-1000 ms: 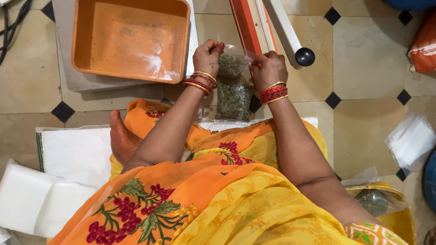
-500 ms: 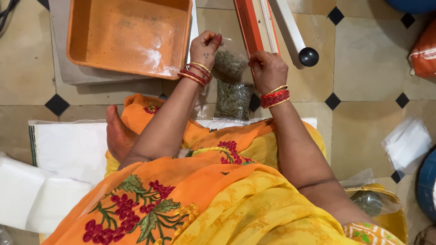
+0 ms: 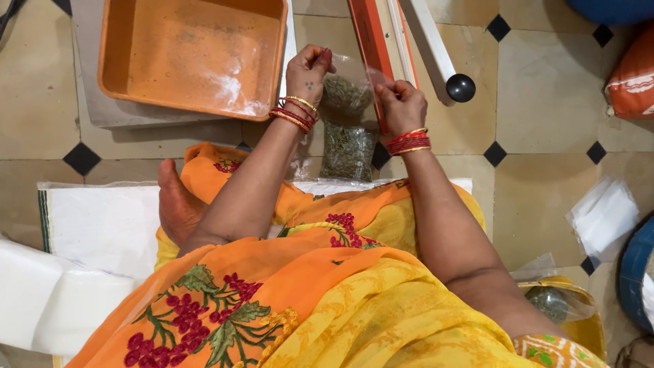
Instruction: The person seals plastic bags of green nuts using a manual heat sealer. They place the open end of each bag across the sealer, press the handle down to create a seal, and set the finished bags aside on the floor.
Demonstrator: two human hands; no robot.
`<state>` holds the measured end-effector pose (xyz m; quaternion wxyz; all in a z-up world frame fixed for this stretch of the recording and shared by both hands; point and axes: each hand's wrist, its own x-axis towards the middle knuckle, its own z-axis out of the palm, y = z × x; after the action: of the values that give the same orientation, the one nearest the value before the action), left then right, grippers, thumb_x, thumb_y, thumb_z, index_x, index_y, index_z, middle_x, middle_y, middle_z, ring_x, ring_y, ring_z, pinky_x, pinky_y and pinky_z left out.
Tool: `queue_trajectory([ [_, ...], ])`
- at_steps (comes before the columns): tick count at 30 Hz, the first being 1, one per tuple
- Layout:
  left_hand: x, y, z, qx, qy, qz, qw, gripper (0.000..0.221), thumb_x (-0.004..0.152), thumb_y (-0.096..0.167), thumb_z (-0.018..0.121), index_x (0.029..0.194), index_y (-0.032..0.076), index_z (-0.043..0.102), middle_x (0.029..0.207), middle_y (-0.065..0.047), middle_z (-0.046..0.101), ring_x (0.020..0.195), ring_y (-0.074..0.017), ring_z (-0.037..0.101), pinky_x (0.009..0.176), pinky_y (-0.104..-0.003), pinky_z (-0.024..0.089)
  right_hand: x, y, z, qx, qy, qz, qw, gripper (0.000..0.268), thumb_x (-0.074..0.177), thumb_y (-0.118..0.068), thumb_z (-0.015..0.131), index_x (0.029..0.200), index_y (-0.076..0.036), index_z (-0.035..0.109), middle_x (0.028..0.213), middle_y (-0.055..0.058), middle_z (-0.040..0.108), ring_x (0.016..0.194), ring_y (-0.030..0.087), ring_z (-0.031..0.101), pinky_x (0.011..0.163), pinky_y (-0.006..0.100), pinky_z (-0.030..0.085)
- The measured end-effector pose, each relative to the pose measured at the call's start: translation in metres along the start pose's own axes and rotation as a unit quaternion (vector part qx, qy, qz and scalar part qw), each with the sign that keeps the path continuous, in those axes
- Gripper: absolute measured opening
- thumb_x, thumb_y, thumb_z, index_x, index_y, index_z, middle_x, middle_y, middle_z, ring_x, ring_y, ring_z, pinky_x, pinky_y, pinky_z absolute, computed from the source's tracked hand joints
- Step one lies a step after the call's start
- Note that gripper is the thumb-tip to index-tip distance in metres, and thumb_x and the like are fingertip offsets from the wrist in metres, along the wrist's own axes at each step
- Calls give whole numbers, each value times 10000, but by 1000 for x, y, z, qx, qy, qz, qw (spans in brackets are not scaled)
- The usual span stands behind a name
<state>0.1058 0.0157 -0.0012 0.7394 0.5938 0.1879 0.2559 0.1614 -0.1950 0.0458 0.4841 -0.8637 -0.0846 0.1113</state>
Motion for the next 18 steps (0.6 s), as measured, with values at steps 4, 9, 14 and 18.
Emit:
queue_trajectory([
  [4,-6,-2,3,56,10,-50,997,222,1001,212,685,863,39,688,711,0,687,672,-86,595,650,-253,490,1,-12,-21,-81,-149,68,983,276,888,-305,797,1013,-59,787,824,34,746,734,114,652,682,288,510],
  [9,-7,-3,7,107,8,-58,993,233,1000,220,677,866,29,675,673,-12,671,623,-89,623,620,-263,501,-7,-29,-20,-84,-204,-96,971,392,780,-251,882,1046,-18,713,910,73,734,789,132,686,706,318,553],
  [14,-5,-10,8,76,5,-65,995,173,996,197,655,977,28,683,779,-37,722,713,-130,723,685,-268,557,5,-17,1,-119,-85,-74,986,161,863,-203,779,930,-58,801,915,114,778,776,187,737,739,347,573],
  [18,-4,-16,15,80,18,-28,996,288,999,165,637,1259,46,605,1154,-124,744,1068,-206,730,908,-289,604,28,8,1,-210,121,-255,936,197,802,-198,862,769,-26,773,845,167,729,789,321,692,750,434,531],
])
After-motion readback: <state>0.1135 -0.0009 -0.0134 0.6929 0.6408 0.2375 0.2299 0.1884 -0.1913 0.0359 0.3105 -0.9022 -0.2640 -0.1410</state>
